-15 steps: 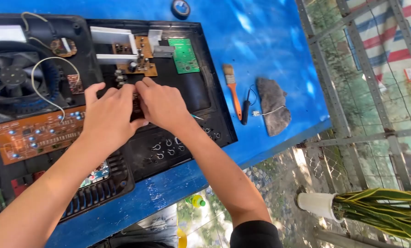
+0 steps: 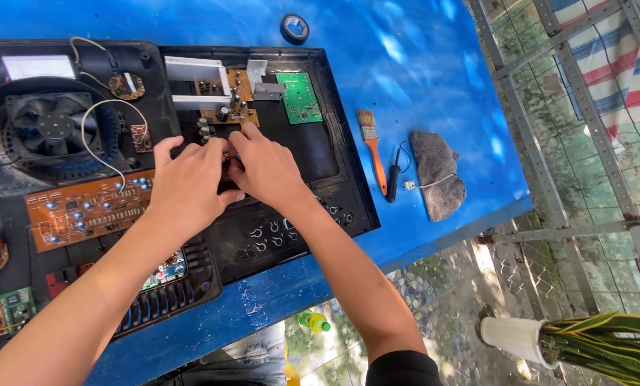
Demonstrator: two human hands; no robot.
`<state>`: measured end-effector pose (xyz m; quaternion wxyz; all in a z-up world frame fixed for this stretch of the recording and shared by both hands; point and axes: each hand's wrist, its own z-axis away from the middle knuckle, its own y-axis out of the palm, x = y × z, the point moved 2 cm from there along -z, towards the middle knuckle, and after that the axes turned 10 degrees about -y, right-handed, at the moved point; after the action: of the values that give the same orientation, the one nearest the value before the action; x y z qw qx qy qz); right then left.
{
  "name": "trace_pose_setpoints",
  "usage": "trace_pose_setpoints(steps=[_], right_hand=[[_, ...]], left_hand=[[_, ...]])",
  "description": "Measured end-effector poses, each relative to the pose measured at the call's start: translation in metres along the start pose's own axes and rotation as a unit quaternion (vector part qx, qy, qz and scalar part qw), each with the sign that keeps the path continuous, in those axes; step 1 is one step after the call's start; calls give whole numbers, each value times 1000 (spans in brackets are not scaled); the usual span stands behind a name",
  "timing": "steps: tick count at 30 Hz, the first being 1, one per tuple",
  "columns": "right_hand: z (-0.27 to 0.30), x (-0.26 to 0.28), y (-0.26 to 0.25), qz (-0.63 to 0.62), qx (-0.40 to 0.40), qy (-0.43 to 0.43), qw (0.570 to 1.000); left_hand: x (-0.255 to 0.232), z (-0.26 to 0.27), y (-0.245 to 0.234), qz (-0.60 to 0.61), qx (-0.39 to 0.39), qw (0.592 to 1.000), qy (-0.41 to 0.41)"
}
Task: Repairing and adjusting components on circuit boards inside an electronic appliance using a small tool.
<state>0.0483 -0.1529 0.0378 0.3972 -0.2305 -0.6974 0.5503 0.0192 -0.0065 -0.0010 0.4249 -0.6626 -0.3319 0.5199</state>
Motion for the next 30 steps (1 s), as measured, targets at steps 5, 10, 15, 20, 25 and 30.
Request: trace_pose_setpoints(steps=[5, 10, 15, 20, 25, 30], right_hand=[[-5, -3, -1, -27, 26, 22, 999], [-12, -6, 2, -22, 63, 28, 997], [-12, 6, -10, 63, 66, -26, 996], [-11, 11, -12, 66, 61, -51, 995], [-10, 9, -7, 86, 54, -62, 993], [-7, 5, -9, 91, 40, -101, 990]], left_hand=[[-6, -1, -11, 7, -1, 1000, -2], [-6, 0, -15, 19, -10, 1000, -2], [-3, -1, -9, -1, 8, 1000, -4], [-4, 0, -14, 14, 36, 999, -13], [-2, -1, -9, 20, 16, 1000, -5], [-1, -2, -7, 23, 23, 999, 4]])
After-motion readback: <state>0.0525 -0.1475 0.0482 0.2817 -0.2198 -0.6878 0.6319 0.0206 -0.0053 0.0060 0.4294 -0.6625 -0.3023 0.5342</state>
